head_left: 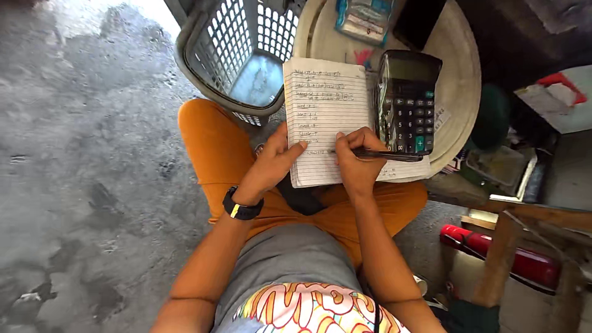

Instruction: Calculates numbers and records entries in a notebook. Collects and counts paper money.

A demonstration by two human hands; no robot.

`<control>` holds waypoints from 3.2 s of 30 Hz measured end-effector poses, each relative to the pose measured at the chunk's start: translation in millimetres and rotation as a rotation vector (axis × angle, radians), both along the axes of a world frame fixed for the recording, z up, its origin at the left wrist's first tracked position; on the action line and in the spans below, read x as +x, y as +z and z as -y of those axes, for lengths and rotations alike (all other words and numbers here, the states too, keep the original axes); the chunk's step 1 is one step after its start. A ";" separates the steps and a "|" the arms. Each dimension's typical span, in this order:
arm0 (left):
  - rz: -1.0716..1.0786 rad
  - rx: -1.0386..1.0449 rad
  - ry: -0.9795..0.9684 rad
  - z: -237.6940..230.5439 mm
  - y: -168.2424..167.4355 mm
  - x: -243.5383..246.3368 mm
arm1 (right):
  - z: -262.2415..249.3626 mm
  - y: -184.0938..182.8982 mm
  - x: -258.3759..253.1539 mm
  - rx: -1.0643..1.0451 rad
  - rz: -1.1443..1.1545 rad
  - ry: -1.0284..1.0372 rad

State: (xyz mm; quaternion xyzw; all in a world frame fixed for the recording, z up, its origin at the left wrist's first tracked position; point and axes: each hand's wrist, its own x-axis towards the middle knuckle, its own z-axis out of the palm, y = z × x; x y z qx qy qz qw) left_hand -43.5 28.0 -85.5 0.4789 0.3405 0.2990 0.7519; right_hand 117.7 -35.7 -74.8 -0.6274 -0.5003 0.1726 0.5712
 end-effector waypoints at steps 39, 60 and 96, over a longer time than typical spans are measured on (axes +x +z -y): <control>-0.214 -0.003 0.034 -9.4 1.2 -8.7 | 44.7 37.2 127.9 -0.306 0.703 -0.164; -0.073 -0.047 -0.017 -12.9 4.8 -3.3 | 54.6 40.9 135.7 -0.383 0.703 -0.073; -0.210 -0.050 0.161 -7.8 -3.4 4.9 | 67.5 36.3 137.1 -0.508 0.597 -0.393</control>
